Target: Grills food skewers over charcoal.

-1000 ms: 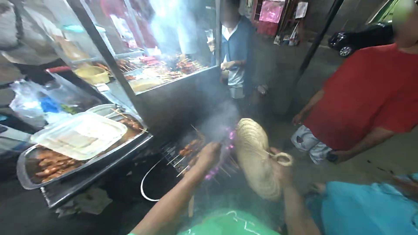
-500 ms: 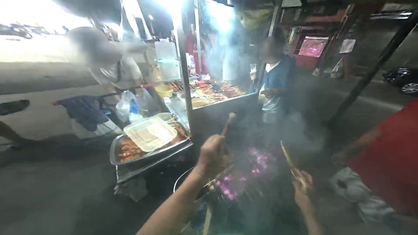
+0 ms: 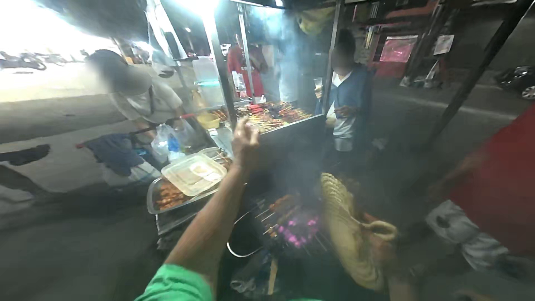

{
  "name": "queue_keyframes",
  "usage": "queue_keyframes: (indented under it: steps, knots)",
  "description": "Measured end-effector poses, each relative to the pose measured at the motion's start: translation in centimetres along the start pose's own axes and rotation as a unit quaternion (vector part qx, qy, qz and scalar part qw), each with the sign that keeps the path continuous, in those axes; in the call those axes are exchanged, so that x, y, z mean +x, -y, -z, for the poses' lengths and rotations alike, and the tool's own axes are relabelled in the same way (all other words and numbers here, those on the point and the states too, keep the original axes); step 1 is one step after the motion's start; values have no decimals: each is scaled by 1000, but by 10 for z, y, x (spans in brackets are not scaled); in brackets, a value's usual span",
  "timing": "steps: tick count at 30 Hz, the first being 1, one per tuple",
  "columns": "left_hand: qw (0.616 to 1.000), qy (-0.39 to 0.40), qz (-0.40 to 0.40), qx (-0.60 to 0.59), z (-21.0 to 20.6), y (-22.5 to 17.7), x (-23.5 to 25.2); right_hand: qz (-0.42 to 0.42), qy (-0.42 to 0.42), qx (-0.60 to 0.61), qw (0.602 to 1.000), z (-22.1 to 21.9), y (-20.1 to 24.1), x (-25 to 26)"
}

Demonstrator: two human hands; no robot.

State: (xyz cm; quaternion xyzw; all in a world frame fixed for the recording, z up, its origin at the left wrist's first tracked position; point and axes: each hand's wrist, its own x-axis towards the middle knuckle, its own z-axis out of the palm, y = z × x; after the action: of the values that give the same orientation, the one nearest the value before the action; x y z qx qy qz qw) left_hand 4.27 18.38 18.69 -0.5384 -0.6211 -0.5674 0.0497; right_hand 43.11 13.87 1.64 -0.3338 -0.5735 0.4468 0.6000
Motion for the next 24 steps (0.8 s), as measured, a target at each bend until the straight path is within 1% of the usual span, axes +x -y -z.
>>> queue_keyframes:
  steps: [1, 2, 3, 4, 5, 6, 7, 8, 10, 11, 12, 13, 14, 15, 16, 17, 18, 19, 20, 21, 23, 24]
  knots:
    - [998, 62, -13, -1, -7, -2, -33, -19, -31, 5, 999, -2, 11, -1]
    - [989, 144, -9, -8, -18, -1, -68, -28, -47, -33, 998, 0, 13, 2]
    - [971, 238, 7, -16, -30, 0, -106, -28, -46, -89, 995, 4, 7, 7]
    - [945, 325, 30, -33, -41, -4, -142, -9, -33, -136, 990, 3, -3, 10]
    - [917, 391, 44, -67, -52, -7, -176, 27, -13, -163, 986, -2, -12, 10]
    - [895, 429, 47, -112, -60, -10, -204, 59, 16, -177, 982, -12, -16, 6]
    - [880, 446, 45, -158, -64, -13, -226, 71, 54, -174, 981, -25, -13, 1]
    - [868, 451, 42, -201, -64, -14, -241, 67, 102, -154, 980, -39, -8, -6]
    - [860, 431, 34, -270, -54, -9, -258, 64, 225, -103, 967, -65, 5, -19]
    - [872, 407, 34, -269, -42, -6, -259, 62, 285, -77, 953, -76, 11, -24]
    - [890, 382, 32, -246, -26, -4, -256, 54, 328, -46, 942, -87, 17, -28]
    - [906, 357, 39, -226, -10, -2, -250, 40, 361, -26, 931, -97, 25, -30]
    - [923, 319, 58, -207, 2, -1, -244, 12, 389, -32, 920, -105, 34, -33]
    - [935, 271, 90, -211, 13, -1, -241, -8, 410, -50, 910, -112, 39, -37]
    - [936, 223, 133, -239, 24, 0, -237, -9, 425, -63, 903, -118, 38, -38]
    - [932, 173, 160, -275, 33, 3, -233, 1, 425, -72, 902, -123, 34, -38]
    - [926, 137, 168, -308, 44, 8, -228, 13, 411, -81, 908, -127, 30, -36]
    - [923, 116, 156, -333, 56, 16, -224, -2, 399, -109, 911, -127, 28, -31]
    - [918, 106, 124, -361, 66, 25, -220, -20, 378, -153, 913, -122, 21, -26]
    - [911, 92, 116, -385, 72, 33, -214, -36, 345, -205, 915, -113, 7, -20]
    - [894, 77, 143, -418, 70, 47, -213, -111, 281, -304, 904, -83, -27, -5]
    - [899, 91, 142, -404, 67, 50, -222, -164, 252, -344, 890, -65, -45, 5]
